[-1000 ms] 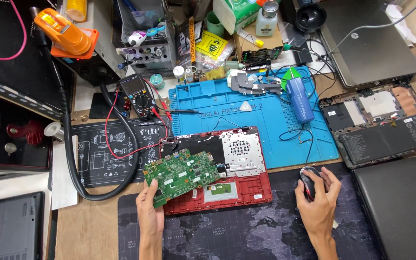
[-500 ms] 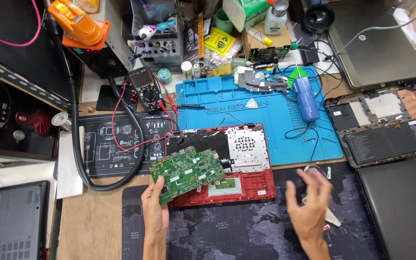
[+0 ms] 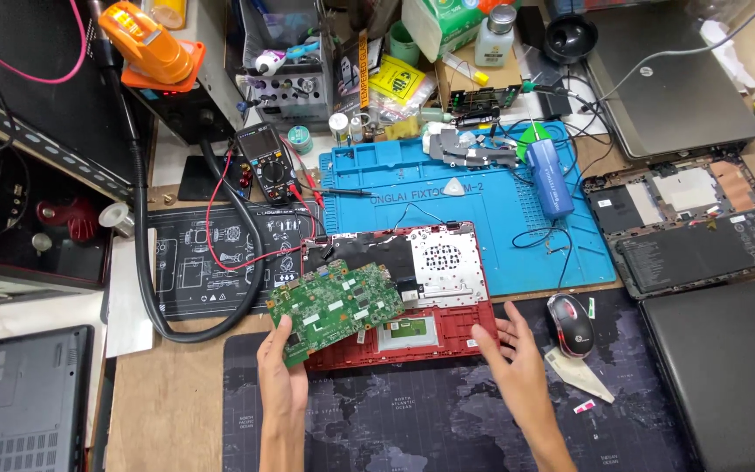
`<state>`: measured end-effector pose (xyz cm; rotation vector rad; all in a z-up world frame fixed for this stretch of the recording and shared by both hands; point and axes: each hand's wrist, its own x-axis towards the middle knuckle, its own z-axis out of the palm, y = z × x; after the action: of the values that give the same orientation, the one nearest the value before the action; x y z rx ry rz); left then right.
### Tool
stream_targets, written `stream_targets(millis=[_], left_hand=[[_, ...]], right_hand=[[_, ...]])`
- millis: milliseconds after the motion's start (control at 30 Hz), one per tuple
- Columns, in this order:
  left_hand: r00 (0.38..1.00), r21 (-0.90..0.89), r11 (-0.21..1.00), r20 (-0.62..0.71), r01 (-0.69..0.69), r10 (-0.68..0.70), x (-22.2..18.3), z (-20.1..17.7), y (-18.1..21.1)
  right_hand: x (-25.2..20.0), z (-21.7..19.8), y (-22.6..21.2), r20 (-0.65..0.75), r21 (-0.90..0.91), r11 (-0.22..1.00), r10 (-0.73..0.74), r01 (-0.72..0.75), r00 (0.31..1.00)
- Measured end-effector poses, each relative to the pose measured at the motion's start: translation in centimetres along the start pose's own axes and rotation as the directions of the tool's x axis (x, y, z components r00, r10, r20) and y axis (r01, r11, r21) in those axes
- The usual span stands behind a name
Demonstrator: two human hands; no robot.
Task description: Disassembling a laptop to access and service the motherboard
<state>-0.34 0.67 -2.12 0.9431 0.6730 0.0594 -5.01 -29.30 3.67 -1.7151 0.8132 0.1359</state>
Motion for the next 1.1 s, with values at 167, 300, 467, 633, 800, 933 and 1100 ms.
stream_targets(millis=[167,300,467,633,800,933,1100], left_hand=[[0.995,-0.108,0.992,-0.065,0.065,-0.072,-1.4,1.8,1.9],[0.991,-0.180,0.981,-0.093,0.076,-0.094,-1.8,2.1,2.8],[0.983,-0.200,0.971,-0.105,0.128,-0.151,-2.9,3.2,3.4],[0.985,-0.116,0.987,-0.119,0.110,-0.124,-3.4,3.8,2.8],[0.967,-0.097,0.979,-0.164,0.182,-0.196,-5.2,5.2,3.8],[0.974,-0.062,0.975,-0.061,0.215,-0.219,-5.3,5.7,2.7],[0.974,-0.140,0.964,0.038,0.226,-0.222,-4.0,6.8,-0.4]], right_hand=[[-0.6,0.5,-1.8,0.125,0.568,0.809,0.098,-0.152,0.987],[2.1,0.7,4.8,0.191,0.782,0.593,0.064,-0.192,0.979],[0.4,3.5,5.2,0.303,0.862,0.487,-0.270,-0.142,0.914],[-0.2,6.3,4.0,0.347,0.896,0.380,-0.278,-0.230,0.896],[-0.7,4.8,1.9,0.171,0.856,0.515,-0.211,-0.039,0.963],[-0.1,1.1,2.0,-0.003,0.880,0.450,-0.317,0.153,0.948],[1.5,-5.4,2.1,-0.222,0.818,0.491,-0.211,0.299,0.952]])
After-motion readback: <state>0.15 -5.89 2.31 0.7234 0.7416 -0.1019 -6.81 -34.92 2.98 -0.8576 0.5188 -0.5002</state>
